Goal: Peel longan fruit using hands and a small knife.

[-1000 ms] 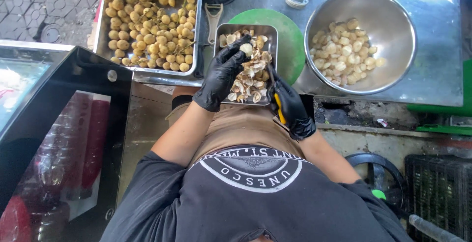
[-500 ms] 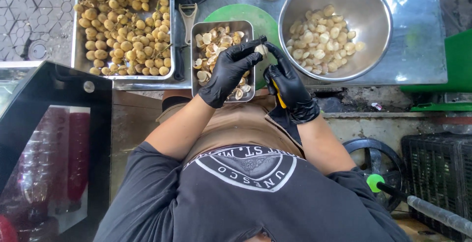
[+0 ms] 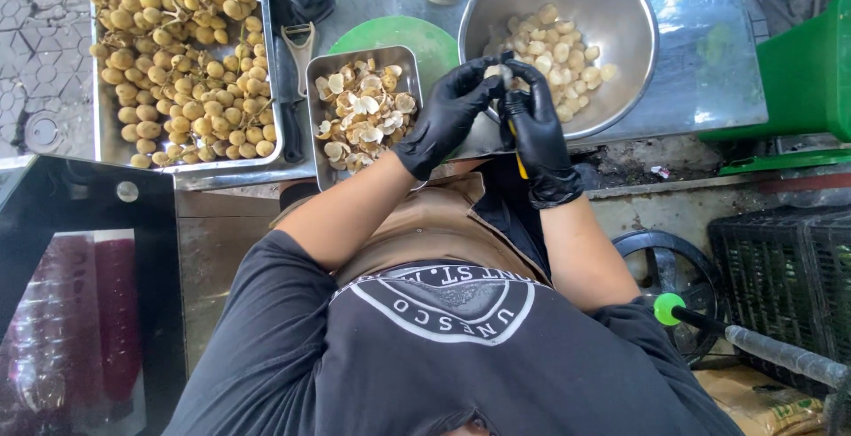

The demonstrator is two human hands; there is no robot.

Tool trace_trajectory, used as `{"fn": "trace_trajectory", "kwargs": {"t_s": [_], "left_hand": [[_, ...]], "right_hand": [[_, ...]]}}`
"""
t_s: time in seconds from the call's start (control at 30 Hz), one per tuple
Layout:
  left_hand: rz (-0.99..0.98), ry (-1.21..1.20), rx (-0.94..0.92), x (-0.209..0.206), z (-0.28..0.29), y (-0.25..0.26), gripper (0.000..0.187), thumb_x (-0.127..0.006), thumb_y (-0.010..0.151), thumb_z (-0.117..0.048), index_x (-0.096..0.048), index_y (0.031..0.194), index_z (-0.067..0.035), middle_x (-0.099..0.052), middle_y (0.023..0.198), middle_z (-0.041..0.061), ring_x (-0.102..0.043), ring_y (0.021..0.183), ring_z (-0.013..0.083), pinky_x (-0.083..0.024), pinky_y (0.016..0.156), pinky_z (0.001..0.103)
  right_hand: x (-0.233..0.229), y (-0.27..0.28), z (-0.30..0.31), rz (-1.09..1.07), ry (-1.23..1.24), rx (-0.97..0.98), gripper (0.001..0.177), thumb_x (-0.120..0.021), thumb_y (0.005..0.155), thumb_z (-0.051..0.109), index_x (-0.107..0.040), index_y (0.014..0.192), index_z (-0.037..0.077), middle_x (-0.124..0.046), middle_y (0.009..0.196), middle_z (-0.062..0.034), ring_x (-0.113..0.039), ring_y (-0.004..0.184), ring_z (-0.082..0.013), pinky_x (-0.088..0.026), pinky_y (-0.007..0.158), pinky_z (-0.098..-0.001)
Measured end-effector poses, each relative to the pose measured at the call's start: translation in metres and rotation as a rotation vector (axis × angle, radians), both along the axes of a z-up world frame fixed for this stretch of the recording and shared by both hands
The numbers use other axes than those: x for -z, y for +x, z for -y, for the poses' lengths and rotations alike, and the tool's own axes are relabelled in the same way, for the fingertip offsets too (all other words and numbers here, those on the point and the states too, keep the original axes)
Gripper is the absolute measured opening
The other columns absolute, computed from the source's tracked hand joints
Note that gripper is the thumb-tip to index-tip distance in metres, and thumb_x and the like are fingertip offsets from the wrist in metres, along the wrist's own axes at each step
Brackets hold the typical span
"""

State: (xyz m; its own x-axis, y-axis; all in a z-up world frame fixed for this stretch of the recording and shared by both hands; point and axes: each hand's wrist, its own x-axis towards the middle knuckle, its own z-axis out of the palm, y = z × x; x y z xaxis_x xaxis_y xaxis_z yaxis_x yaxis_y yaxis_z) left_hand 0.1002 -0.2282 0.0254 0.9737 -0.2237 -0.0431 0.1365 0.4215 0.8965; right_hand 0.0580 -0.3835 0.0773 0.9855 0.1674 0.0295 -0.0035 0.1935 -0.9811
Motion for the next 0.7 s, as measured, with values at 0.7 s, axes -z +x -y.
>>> {"fn": "trace_trajectory", "kwargs": {"t_s": [0.7], "left_hand": [[0.666,0.923,-0.124,-0.001,-0.046,0.076,0.059,-0.073,0.102,-0.037,-0.049,0.153,-0.02,-0.034,0.16,0.02,-0.027,0.15,0.0375,-0.027,0.125,0.05]], "right_hand": [[-0.003,0.016,0.082,-0.081,-0.246,0.245,0.051,-0.047,0.119,0.024,-0.042,0.167,0.006,-0.062,0.089,-0.0035,-0.055,0.065,-0.0102,-0.043,0.056,-0.0248]]}}
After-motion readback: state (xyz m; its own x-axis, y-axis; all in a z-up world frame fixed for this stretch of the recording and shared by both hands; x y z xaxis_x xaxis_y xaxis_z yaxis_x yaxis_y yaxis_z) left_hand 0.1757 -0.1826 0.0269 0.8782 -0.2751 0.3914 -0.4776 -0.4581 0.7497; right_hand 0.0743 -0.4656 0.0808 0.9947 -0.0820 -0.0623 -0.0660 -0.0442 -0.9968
